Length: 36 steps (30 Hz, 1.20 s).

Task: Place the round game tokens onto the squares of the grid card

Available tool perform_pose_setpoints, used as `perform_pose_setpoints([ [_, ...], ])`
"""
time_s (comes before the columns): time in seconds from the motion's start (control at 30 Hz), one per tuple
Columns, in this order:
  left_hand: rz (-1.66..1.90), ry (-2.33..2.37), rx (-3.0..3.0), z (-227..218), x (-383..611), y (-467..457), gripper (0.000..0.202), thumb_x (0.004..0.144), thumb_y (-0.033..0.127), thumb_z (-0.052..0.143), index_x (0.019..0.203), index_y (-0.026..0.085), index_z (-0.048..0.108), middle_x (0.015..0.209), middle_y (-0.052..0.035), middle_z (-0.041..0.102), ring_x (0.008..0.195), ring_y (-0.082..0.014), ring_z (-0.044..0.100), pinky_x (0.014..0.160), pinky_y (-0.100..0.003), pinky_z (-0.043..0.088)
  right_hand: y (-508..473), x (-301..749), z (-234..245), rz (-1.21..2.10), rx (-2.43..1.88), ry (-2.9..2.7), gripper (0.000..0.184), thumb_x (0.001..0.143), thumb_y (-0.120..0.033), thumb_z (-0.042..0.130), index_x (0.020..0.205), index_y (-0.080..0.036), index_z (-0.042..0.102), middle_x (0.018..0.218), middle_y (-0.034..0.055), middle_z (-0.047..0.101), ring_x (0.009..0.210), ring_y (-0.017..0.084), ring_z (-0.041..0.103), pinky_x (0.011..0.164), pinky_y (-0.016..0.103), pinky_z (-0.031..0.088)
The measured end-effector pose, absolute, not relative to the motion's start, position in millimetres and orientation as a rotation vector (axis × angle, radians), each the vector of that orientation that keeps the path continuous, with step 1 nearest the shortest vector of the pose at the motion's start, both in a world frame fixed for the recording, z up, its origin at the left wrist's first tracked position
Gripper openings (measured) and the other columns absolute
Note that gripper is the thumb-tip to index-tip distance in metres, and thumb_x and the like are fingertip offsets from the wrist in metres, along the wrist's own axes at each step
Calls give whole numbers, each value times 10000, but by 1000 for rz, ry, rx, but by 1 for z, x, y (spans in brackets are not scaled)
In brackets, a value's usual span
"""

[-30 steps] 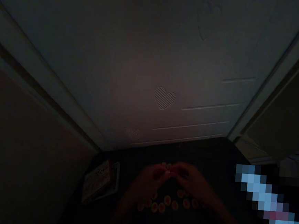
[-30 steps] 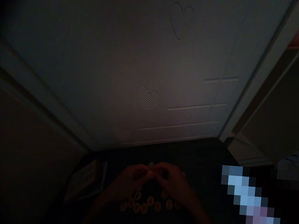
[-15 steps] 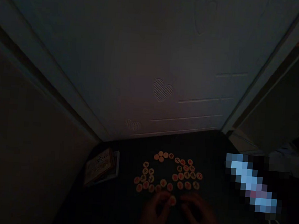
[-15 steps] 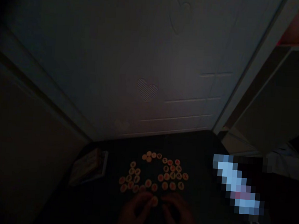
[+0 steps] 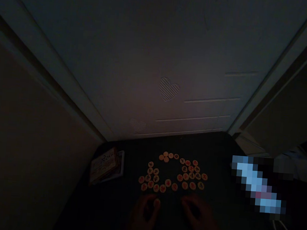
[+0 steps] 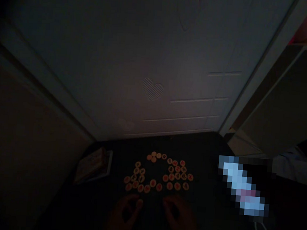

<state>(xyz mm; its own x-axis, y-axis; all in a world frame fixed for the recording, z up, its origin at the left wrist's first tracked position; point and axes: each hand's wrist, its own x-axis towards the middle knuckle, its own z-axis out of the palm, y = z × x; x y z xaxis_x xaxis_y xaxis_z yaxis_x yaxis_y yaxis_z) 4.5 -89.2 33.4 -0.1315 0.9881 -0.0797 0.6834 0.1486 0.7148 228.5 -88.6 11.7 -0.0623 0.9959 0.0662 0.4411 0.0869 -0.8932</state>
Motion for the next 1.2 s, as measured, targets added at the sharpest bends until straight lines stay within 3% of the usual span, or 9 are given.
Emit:
perform_pose_setpoints([
  [0.17, 722, 1864, 1710, 28, 5, -88, 270, 848, 436, 622, 1048, 275, 704, 944, -30, 725, 741, -193, 674, 715, -319, 567, -88, 228, 10, 918, -1472, -1621, 269, 957, -435, 555, 972, -259, 758, 949, 54, 762, 887, 223, 723, 783, 294, 571],
  [0.57, 1032, 1897, 1758, 1, -25, -93, 284, 879, 521, 614, 940, 263, 717, 1032, -42, 731, 946, -236, 718, 848, -372, 603, -89, 226, 8, 874, -1500, -1646, 323, 964, -471, 525, 969, -244, 755, 923, 66, 760, 861, 224, 725, 808, 308, 569],
  [1.2, 1066, 1837, 1775, 2, -24, -87, 278, 912, 477, 558, 915, 261, 732, 1021, -50, 746, 959, -227, 724, 872, -364, 602, -90, 221, 14, 855, -1521, -1601, 364, 950, -534, 530, 962, -253, 762, 908, 61, 771, 835, 226, 730, 772, 303, 580],
])
